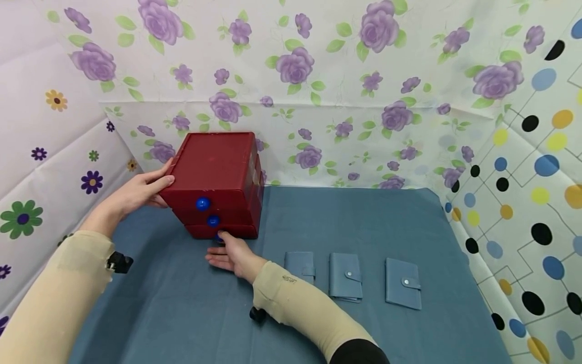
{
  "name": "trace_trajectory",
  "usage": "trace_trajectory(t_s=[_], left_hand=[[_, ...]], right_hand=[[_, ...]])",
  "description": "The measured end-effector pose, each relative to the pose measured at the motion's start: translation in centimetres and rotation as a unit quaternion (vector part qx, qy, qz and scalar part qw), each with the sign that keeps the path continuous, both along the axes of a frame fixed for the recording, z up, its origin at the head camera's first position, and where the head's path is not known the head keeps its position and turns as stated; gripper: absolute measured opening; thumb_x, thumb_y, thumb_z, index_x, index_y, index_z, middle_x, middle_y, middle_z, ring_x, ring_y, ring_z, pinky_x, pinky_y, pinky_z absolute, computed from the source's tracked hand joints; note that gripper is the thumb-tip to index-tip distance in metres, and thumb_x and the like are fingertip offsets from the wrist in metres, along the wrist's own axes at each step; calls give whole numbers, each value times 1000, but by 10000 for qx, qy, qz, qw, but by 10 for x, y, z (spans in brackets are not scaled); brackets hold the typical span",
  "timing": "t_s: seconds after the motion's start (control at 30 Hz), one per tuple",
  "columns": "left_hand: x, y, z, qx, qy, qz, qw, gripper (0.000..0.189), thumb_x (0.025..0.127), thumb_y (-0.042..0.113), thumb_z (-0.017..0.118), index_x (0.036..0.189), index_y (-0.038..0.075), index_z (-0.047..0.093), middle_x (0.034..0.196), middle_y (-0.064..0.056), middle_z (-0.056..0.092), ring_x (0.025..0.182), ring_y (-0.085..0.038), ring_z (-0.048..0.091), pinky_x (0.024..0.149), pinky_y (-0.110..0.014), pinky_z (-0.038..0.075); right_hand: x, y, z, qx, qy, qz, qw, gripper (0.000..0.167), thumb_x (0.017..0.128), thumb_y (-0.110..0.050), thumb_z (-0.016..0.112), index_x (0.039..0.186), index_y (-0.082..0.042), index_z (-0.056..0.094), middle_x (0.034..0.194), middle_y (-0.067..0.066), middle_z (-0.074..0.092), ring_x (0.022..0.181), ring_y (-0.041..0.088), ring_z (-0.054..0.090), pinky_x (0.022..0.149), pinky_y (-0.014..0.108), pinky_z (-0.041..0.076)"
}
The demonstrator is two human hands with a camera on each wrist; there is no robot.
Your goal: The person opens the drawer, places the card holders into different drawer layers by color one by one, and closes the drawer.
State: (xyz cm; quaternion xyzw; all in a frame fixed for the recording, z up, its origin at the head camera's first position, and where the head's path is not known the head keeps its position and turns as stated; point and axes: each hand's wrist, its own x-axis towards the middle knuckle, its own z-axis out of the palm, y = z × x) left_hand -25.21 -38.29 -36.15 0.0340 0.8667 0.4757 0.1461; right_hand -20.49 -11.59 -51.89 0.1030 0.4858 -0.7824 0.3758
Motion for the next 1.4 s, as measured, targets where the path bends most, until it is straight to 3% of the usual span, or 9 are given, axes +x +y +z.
trace_trajectory(t_s=[0.47, 0.77, 1.0, 1.27, 1.4], left_hand=[[0, 0, -1, -44, 10, 28, 10000, 73, 112, 52, 51, 170, 40, 9, 158, -33, 45, 84, -22, 78, 85, -33, 62], [1, 1, 0, -39, -26, 24, 10000, 73, 112, 53, 51, 170, 41, 8, 157, -34, 46, 84, -21, 79, 86, -35, 62], [0, 1, 0, -81, -34, -29, 10000, 73, 112, 53, 50, 169, 41, 7, 169, -30, 30, 85, -21, 78, 87, -36, 62], [0, 2, 0, -70, -20, 36, 10000, 72, 112, 53, 50, 170, 41, 9, 156, -35, 47, 85, -21, 79, 87, -37, 62], [0, 1, 0, -85, 1, 49, 10000, 72, 112, 53, 51, 169, 41, 9, 156, -35, 47, 84, -21, 78, 86, -37, 62]], right_hand=[[-1, -2, 0, 39, -31, 17, 10000, 60, 115, -35, 53, 164, -3, 39, 121, 20, 74, 108, 30, 76, 95, 39, 60], [8, 5, 5, 264, 28, 453, 9986, 53, 115, -33, 53, 156, 0, 48, 118, 20, 75, 108, 31, 76, 90, 37, 62], [23, 11, 9, 391, 236, 928, 9946, 51, 116, -35, 49, 148, 4, 53, 116, 19, 76, 112, 35, 75, 90, 39, 62], [37, 21, 14, 559, 509, 1292, 9887, 55, 117, -39, 47, 150, 4, 53, 120, 19, 77, 111, 34, 76, 86, 38, 63], [41, 25, 15, 602, 635, 1493, 9849, 57, 117, -41, 45, 152, 3, 52, 120, 17, 77, 110, 33, 76, 83, 37, 64]])
